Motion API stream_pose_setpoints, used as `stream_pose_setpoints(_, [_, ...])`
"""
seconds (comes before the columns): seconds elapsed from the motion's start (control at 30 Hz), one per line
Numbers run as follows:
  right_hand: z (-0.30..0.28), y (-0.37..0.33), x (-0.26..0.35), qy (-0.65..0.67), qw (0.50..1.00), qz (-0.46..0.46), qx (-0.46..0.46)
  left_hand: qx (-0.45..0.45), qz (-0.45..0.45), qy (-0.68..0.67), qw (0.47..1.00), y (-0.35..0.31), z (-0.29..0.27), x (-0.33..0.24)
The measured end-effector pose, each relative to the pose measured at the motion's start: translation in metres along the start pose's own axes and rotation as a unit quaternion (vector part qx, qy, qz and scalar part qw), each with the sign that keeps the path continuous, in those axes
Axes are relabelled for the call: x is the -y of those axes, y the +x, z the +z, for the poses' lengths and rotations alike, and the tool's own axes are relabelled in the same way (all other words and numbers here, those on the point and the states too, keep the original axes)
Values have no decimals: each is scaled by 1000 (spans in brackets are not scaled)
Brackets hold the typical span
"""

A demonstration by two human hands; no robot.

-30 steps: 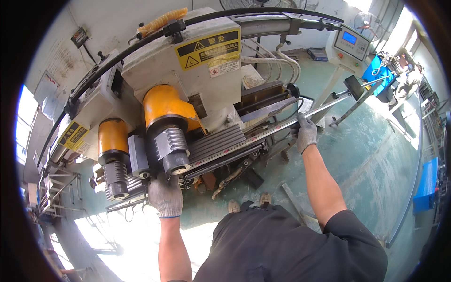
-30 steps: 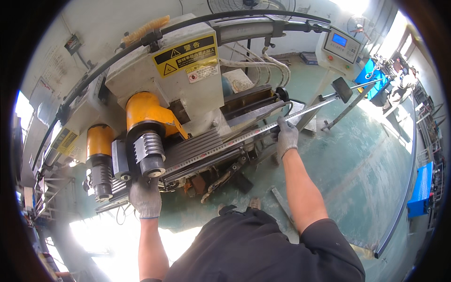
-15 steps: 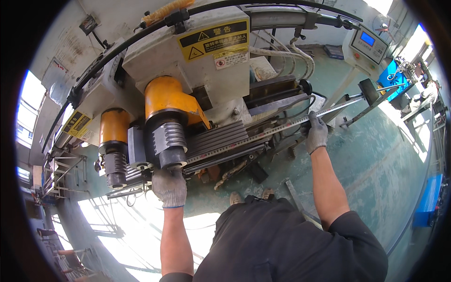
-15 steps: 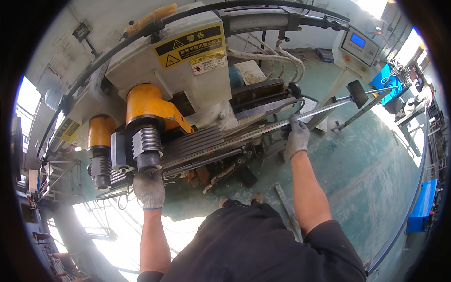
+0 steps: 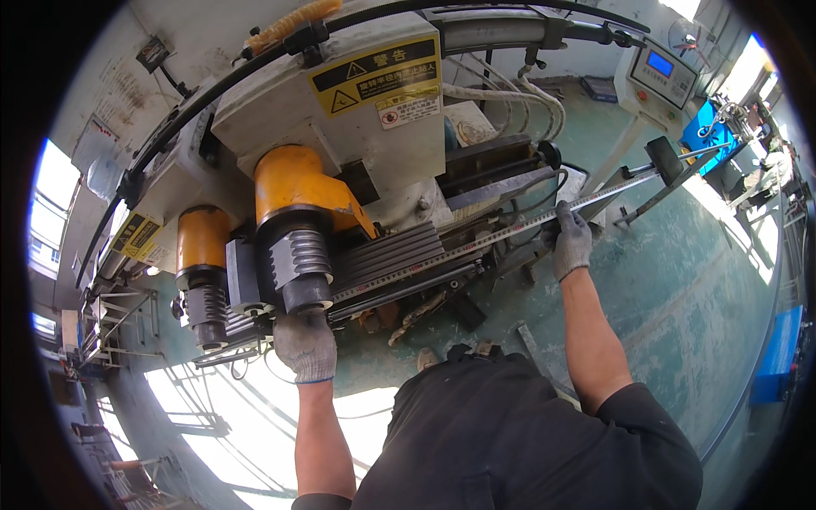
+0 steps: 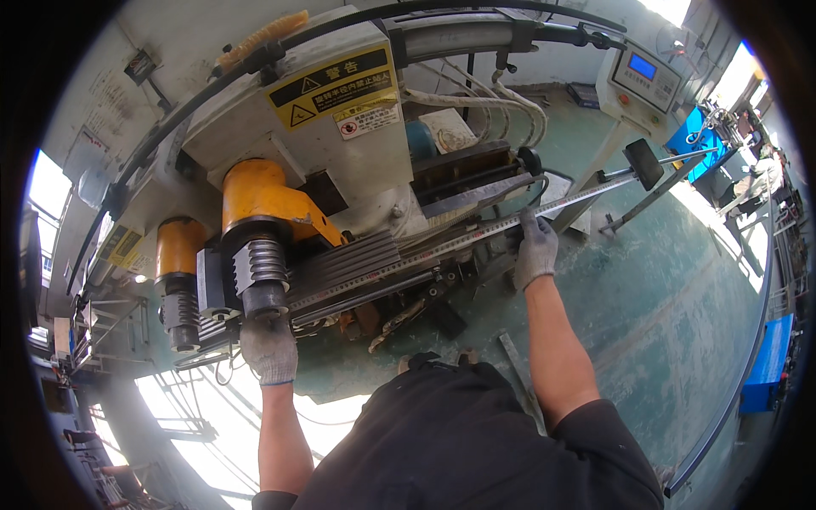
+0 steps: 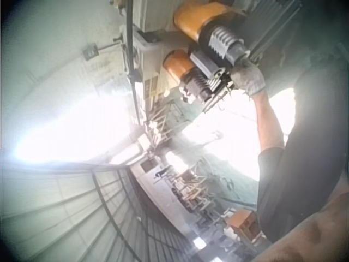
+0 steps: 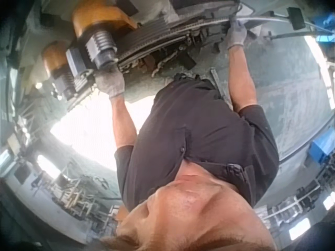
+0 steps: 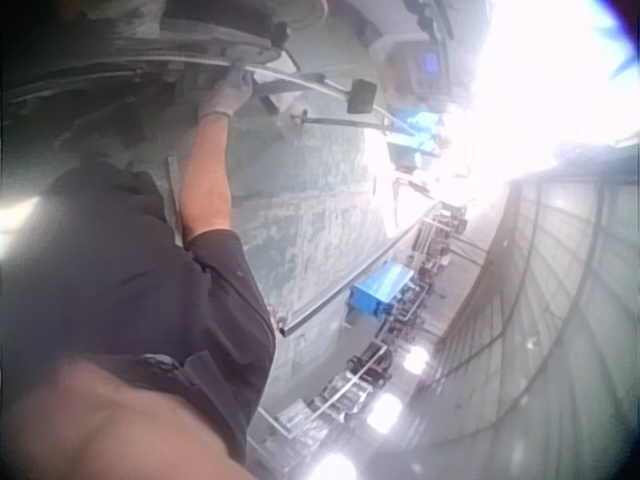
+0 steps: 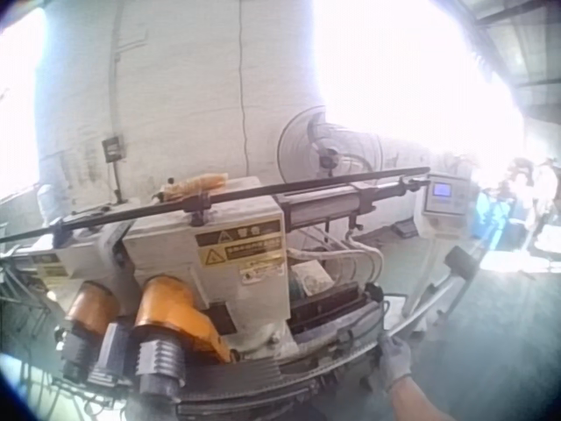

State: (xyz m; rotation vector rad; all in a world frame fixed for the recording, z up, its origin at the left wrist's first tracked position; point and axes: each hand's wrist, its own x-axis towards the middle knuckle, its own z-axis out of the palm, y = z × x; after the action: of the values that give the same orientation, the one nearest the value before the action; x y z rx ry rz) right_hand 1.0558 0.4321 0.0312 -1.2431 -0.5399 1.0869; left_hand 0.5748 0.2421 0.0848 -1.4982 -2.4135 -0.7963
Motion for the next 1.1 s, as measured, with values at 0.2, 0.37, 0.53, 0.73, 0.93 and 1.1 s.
stream_pose_setpoints(0.2, [1, 2, 2, -9, 1000, 8, -18, -10, 11, -5, 1000, 3, 1, -2])
stream_pose_setpoints(0.37, [2, 2, -1, -13, 1000, 3, -12, 4, -10, -2, 1000, 0, 5, 2])
stream_pose_setpoints(0.53, [2, -3, -6, 7, 1000, -13, -24, 11, -7, 21, 1000, 1, 14, 11])
stream_pose_setpoints(0.73, [-1, -9, 3, -24, 1000, 13, -12, -30, 10, 58, 998, 5, 12, -4])
stream_pose_setpoints(0.93, [-2, -8, 8, -42, 999, 24, 9, 44, 50, 43, 997, 14, -22, -39])
stream_pose_setpoints(1.1, [-1, -9, 16, -27, 998, 45, 17, 52, -16, -13, 998, 7, -37, -61])
